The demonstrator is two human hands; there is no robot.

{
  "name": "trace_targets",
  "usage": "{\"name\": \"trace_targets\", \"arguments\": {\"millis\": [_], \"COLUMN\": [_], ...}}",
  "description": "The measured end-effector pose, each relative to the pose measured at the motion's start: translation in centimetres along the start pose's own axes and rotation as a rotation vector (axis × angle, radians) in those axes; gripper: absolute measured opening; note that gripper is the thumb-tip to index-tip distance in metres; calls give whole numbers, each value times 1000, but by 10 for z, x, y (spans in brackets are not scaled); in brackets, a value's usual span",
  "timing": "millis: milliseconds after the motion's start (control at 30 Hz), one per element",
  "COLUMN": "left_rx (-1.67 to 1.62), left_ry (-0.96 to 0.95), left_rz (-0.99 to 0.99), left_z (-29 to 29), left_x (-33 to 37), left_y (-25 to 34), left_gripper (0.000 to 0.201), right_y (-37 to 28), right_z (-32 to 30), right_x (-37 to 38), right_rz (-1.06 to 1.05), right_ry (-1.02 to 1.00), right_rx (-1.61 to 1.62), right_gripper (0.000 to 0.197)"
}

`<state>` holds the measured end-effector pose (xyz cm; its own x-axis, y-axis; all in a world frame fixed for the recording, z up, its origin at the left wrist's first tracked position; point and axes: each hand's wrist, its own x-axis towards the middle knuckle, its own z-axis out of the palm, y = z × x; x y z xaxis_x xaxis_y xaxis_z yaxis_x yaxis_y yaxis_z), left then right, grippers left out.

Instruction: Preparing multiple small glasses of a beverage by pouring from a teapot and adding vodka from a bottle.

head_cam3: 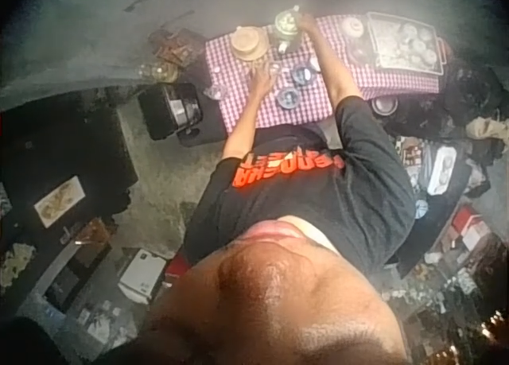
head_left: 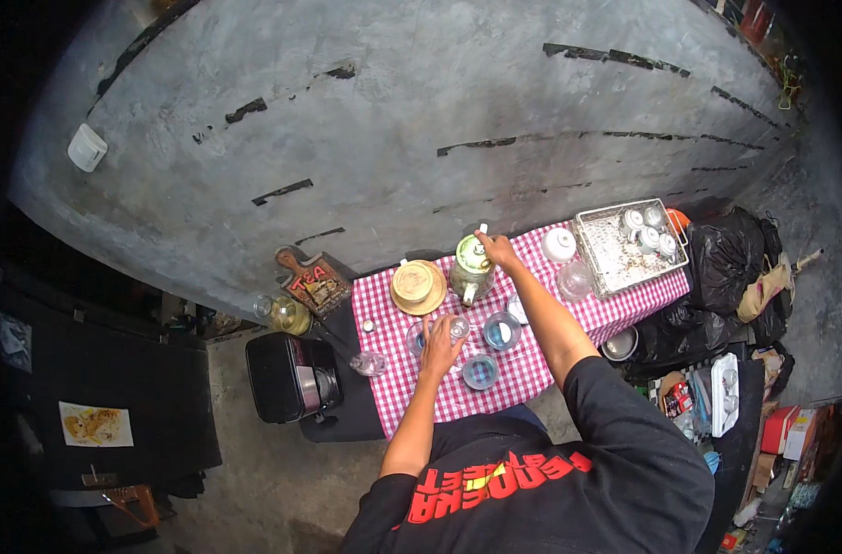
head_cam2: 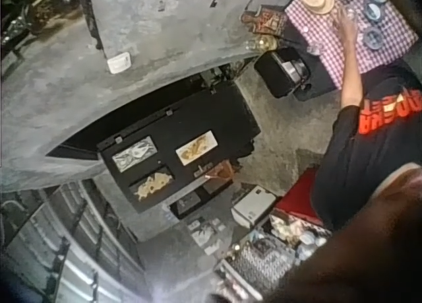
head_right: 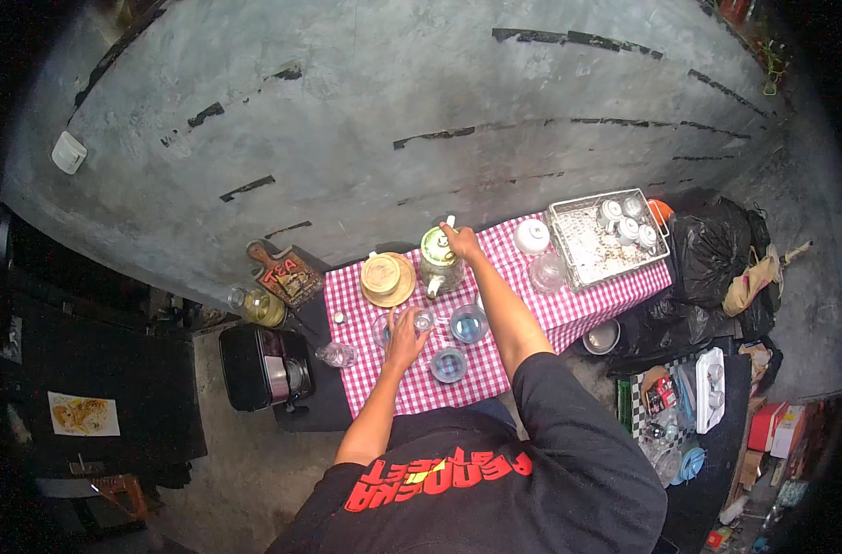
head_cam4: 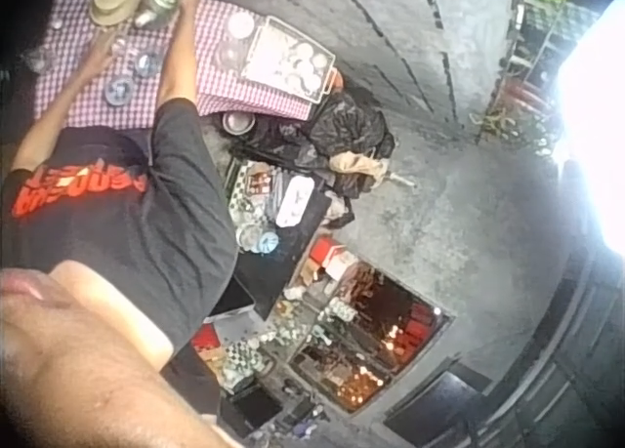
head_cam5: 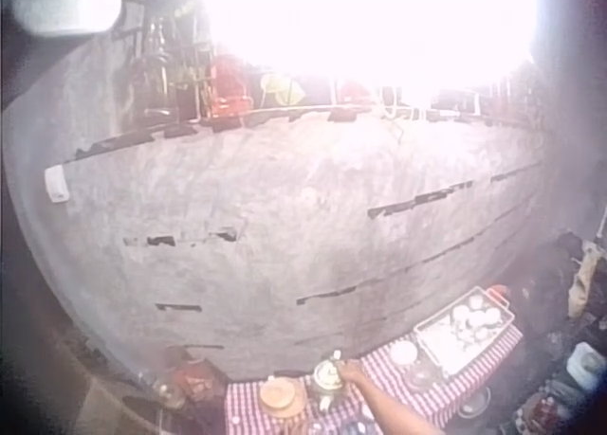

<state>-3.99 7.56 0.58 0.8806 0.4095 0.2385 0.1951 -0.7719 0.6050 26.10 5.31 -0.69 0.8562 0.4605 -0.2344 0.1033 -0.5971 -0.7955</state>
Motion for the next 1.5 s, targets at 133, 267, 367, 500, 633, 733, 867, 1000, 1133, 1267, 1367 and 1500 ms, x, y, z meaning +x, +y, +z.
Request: {"name": "trace_targets", "arguments": {"millis": [133, 267, 367, 500, 633, 733, 867, 1000, 1133, 1267, 1367, 1500], "left_rx": [1, 8, 3, 23, -3, -3, 3, -10, -28, -10, 15, 65], "left_ry": [26, 32, 33, 37, 16, 32, 9, -7, -29, -55, 5, -7], "left_rz": [-13, 4, 7, -22, -9, -1, 9, -11, 3, 4, 60, 52], "left_z": [-6, -3, -1, -4, -1, -2, -3, -7, -2, -3, -2, 0], "left_x": [-4, -1, -1, -5, 3, 1, -1, -7, 1, -4, -4, -5], "left_y": [-7, -5, -6, -13, -3, -6, -8, -12, -5, -14, -14, -10], "left_gripper": [50, 49, 50, 51, 48, 48, 49, 51, 53, 54, 57, 56], "right_y": [-14, -13, -14, -23, -1, -2, -7, -18, -1, -17, -22, -13], "right_z": [12, 9, 11, 19, 12, 18, 19, 21, 12, 15, 14, 15], "right_x": [-12, -12, -15, -27, -14, -22, -41, -66, -67, -91, -101, -103], "right_rz": [0, 25, 57, 64, 48, 11, -34, -93, -146, -187, -211, -251], "right_ry": [-77, -85, -86, -113, -45, -23, 22, 37, 45, 60, 75, 109], "right_rx": [154, 255, 312, 394, 319, 331, 367, 371, 418, 397, 376, 453], "right_gripper": [62, 59, 57, 51, 52, 55, 55, 56, 53, 51, 49, 47]}}
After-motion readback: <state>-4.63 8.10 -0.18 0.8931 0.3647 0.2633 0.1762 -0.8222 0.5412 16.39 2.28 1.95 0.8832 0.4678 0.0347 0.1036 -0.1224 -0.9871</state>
